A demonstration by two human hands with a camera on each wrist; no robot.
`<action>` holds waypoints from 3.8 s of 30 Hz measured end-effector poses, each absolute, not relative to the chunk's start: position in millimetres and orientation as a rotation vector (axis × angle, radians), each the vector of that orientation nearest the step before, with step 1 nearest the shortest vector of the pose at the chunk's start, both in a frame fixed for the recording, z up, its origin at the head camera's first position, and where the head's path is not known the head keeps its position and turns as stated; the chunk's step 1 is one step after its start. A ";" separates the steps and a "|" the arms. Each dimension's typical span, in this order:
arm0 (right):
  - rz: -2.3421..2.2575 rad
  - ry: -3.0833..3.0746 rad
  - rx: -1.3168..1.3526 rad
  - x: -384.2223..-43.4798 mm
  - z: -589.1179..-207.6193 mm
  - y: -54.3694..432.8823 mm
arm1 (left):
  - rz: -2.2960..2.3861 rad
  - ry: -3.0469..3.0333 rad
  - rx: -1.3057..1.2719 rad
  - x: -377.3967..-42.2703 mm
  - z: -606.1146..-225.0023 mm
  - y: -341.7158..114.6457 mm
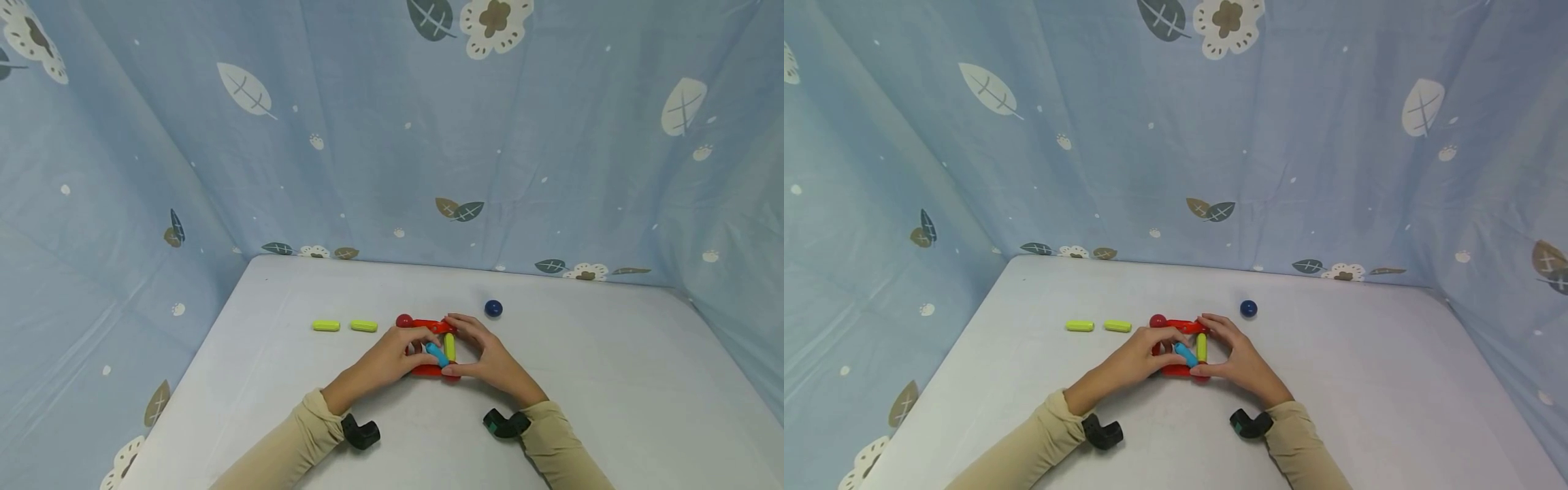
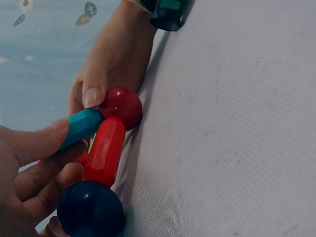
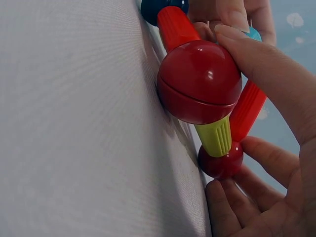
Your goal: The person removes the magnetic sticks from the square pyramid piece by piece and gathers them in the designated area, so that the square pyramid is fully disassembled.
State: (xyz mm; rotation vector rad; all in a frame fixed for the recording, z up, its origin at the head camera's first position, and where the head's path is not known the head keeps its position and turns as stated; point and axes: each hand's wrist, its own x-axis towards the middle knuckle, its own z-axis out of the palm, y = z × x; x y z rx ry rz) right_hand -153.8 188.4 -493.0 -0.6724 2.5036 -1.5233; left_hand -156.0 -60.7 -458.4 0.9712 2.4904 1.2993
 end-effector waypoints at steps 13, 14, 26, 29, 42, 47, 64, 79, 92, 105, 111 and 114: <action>-1.508 2.520 -0.680 -154.4 -493.4 188.8 | 1.356 2.442 0.929 -157.0 -459.2 -62.6; -1.507 2.522 -0.680 -154.4 -493.4 188.8 | 1.373 2.443 0.917 -157.5 -458.9 -63.5; -1.520 2.510 -0.685 -152.9 -492.1 188.6 | 1.457 2.512 0.848 -162.2 -452.9 -72.7; -1.523 2.503 -0.679 -153.1 -492.5 188.8 | 1.464 2.521 0.844 -161.7 -451.3 -73.1; -1.500 2.521 -0.671 -153.6 -492.7 188.2 | 1.477 2.488 0.774 -161.7 -450.2 -73.7; -1.496 2.517 -0.657 -152.7 -492.1 187.8 | 1.454 2.496 0.788 -161.4 -449.1 -73.6; -1.486 2.529 -0.638 -152.9 -493.4 189.3 | 1.510 2.567 0.753 -162.0 -451.1 -98.8; -1.444 2.555 -0.591 -152.8 -493.6 188.3 | 1.497 2.753 0.590 -155.7 -453.5 -163.6; -1.439 2.565 -0.609 -152.6 -491.2 188.7 | 1.394 2.888 0.393 -148.0 -465.0 -224.5; -1.442 2.561 -0.575 -152.0 -489.9 187.7 | 1.299 2.886 0.331 -153.3 -467.2 -244.9; -1.443 2.558 -0.575 -152.1 -489.6 187.6 | 1.318 2.847 0.313 -154.2 -470.3 -246.8; -1.445 2.557 -0.585 -152.4 -489.9 188.0 | 1.316 2.825 0.303 -154.9 -472.0 -247.7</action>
